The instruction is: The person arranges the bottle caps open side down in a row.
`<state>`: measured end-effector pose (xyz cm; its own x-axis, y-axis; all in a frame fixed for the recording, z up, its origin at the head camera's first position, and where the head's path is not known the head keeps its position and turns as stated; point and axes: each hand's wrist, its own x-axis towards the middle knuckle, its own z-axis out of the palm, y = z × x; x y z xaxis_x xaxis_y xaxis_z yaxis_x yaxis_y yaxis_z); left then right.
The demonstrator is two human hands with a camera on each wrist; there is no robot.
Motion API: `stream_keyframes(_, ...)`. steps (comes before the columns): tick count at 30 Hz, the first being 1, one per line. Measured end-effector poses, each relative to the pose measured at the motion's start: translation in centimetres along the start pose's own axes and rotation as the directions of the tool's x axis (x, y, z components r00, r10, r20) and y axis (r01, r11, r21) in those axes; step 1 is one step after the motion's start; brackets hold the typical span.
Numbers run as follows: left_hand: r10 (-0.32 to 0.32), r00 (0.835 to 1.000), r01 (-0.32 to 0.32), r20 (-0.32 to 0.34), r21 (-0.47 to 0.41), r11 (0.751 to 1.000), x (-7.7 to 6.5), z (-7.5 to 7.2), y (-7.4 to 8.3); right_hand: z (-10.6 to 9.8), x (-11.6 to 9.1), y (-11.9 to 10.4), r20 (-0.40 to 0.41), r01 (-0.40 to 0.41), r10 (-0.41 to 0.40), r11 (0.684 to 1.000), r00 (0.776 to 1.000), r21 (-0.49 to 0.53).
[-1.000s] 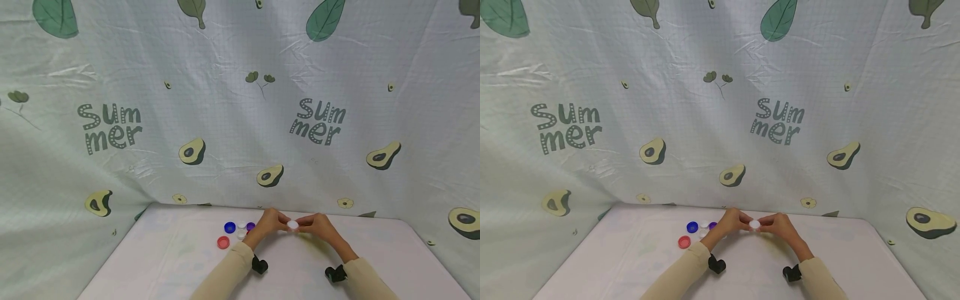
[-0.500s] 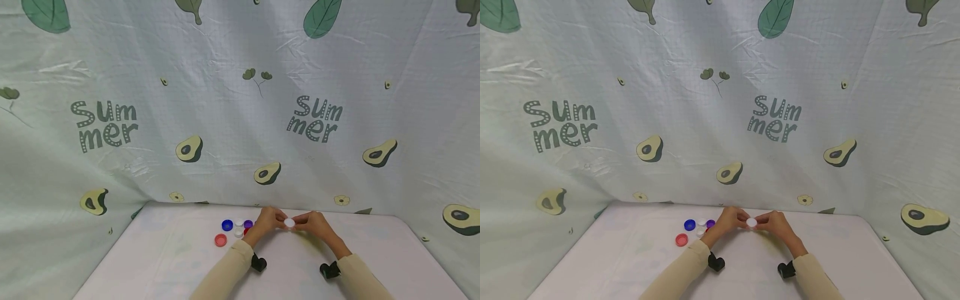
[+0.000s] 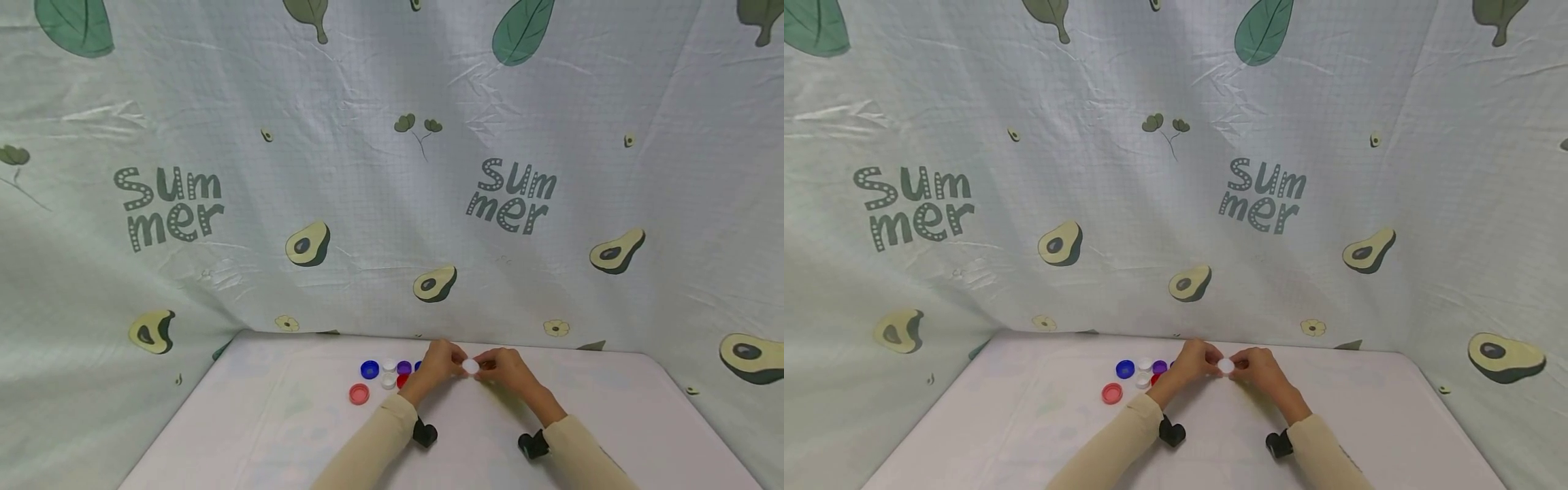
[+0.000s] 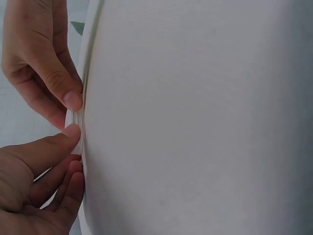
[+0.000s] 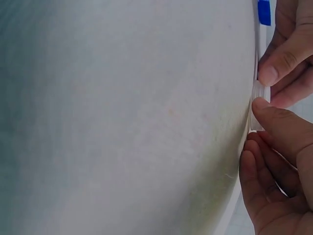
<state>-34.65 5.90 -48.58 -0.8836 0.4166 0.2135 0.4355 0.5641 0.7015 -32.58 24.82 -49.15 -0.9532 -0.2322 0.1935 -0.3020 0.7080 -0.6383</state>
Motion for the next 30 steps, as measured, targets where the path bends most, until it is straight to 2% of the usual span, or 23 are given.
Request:
stream_keyframes(6,-0.040,0.999,0.040,0.012,0.012,0.999,-0.1,0.2,0.2,-0.1,-0.1,-0.5,-0.023,-0.010,0.008,0.997,1.000,-0.083)
stream_keyframes(14,-0.052,0.999,0.052,0.011,0.010,0.999,-0.2,0.3,0.5,-0.6,-0.2,-0.6,0.035,0.095,-0.091,0.984,0.995,-0.150)
stream_keyframes(18,-0.044,0.999,0.043,0.018,0.018,0.999,-0.3,0.2,0.5,-0.7,0.1,-0.8,0.064,0.159,-0.148,0.964,0.987,-0.215)
stream_keyframes(21,-0.059,0.998,0.059,0.021,0.007,0.998,-0.3,0.1,0.6,-0.6,0.4,-1.1,0.084,0.199,-0.182,0.934,0.980,-0.297)
stream_keyframes(25,-0.089,0.996,0.090,0.025,-0.009,0.996,-0.3,0.1,0.8,-0.5,0.6,-1.7,0.117,0.209,-0.177,0.903,0.977,-0.375)
stream_keyframes(26,-0.088,0.996,0.088,0.022,-0.006,0.996,-0.4,0.0,0.9,-0.5,0.6,-1.8,0.125,0.206,-0.171,0.900,0.977,-0.385)
stream_keyframes(30,-0.008,1.000,0.009,-0.010,0.027,1.000,-0.9,-0.8,1.2,-0.6,0.3,-2.1,0.134,0.159,-0.115,0.909,0.984,-0.384)
